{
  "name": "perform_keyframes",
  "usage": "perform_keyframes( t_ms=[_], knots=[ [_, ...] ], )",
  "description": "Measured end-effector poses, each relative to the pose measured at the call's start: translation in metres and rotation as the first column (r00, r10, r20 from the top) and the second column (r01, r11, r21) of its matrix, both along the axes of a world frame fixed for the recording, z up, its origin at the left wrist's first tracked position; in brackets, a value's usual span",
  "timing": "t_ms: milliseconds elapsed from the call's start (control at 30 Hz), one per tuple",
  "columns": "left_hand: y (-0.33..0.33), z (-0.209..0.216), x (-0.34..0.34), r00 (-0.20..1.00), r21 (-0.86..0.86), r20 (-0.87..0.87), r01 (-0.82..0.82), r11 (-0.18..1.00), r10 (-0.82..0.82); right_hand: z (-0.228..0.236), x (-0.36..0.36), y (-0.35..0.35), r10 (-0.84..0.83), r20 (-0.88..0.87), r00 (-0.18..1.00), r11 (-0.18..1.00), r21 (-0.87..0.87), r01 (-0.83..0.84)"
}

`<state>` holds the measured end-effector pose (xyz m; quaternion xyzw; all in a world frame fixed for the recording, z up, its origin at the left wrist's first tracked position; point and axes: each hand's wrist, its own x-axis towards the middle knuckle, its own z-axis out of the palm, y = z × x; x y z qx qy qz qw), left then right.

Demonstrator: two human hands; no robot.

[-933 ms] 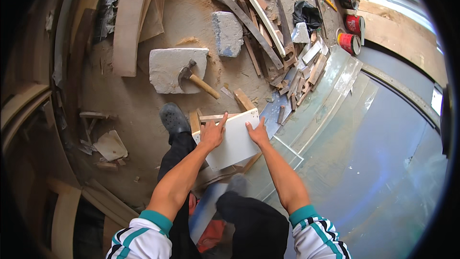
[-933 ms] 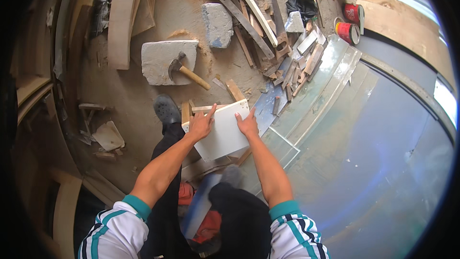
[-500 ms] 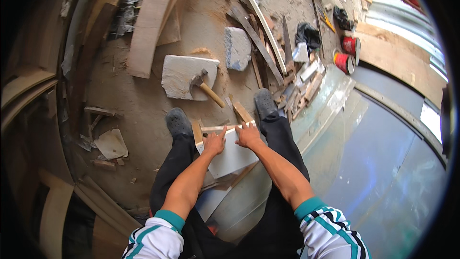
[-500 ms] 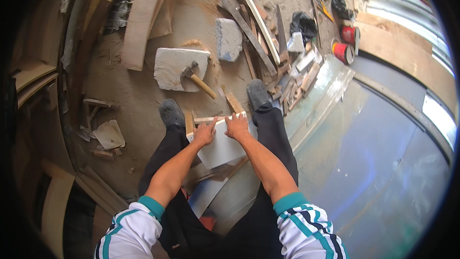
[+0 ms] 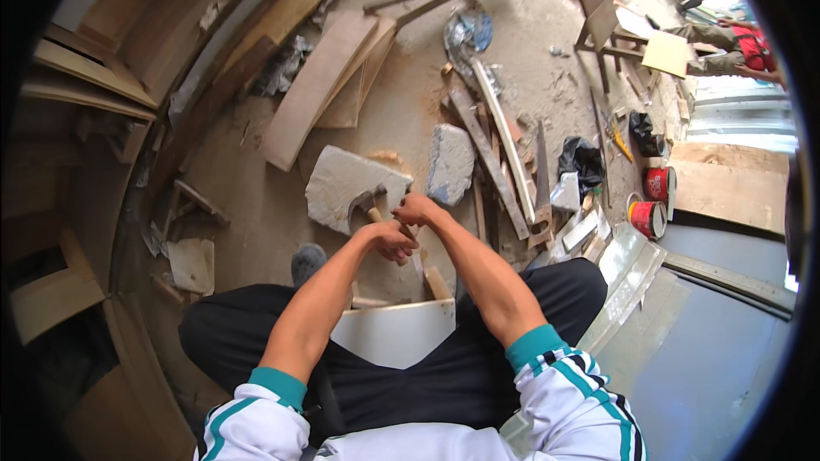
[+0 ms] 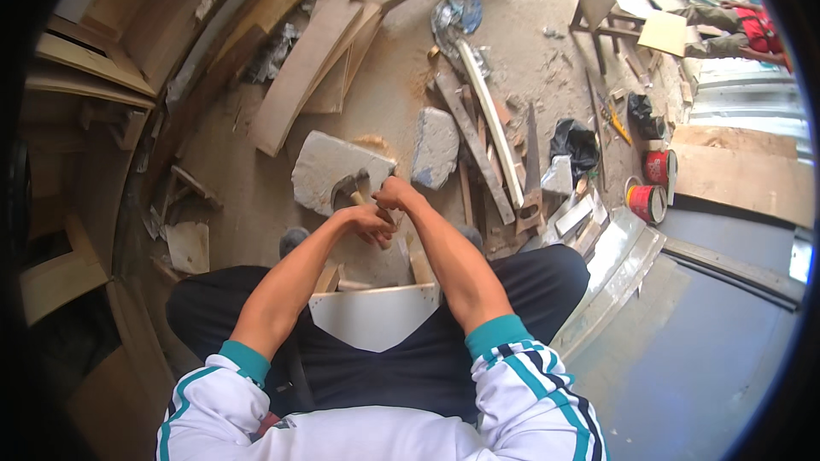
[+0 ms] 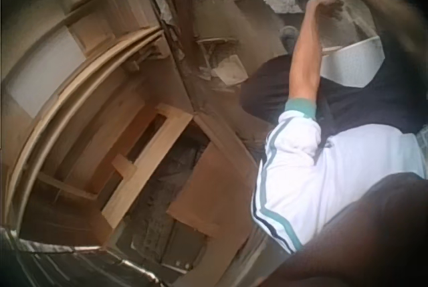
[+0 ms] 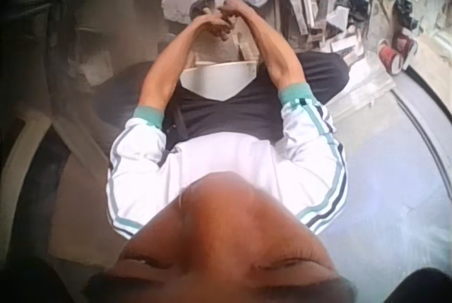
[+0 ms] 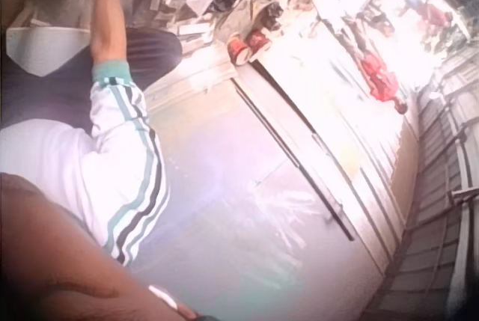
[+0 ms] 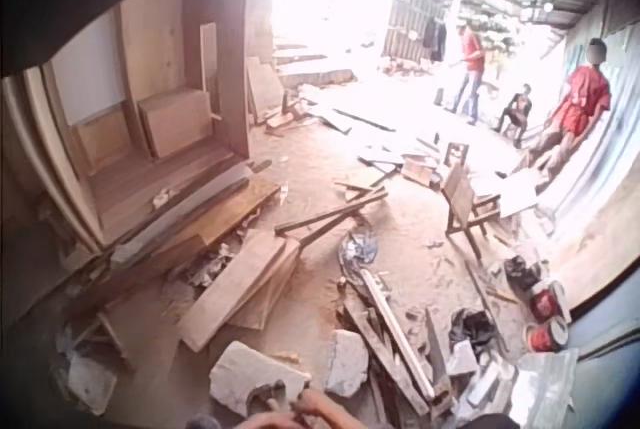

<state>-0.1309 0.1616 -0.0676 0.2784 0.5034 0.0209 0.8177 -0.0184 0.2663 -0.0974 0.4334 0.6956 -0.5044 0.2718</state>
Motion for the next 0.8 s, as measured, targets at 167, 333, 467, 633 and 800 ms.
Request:
perform_keyframes(
  t_ms=[167,333,467,633,800],
  knots=[
    [0.009,0.005,-0.007,0.934,0.286,-0.321,-0.062,0.956,0.156,-0.007,0.031,0.005,-0.127,-0.126,0.984,0.965,0.213,0.151],
    [-0.022,0.018,-0.002,0.805,0.446,-0.581,0.194,0.874,0.118,0.032,0.074,-0.030,-0.203,-0.037,0.979,0.970,0.129,0.206],
    [-0.022,0.028,0.009,0.700,0.623,-0.634,0.210,0.754,0.329,0.056,0.092,-0.038,-0.166,-0.174,0.971,0.920,0.326,0.215],
    [-0.019,0.048,0.029,0.735,0.589,-0.615,0.187,0.786,0.286,0.058,0.113,-0.042,-0.081,-0.254,0.964,0.886,0.424,0.186],
    [-0.022,0.059,0.020,0.707,0.648,-0.610,0.186,0.739,0.357,0.076,0.096,-0.052,-0.136,-0.219,0.966,0.904,0.370,0.211]
  ],
)
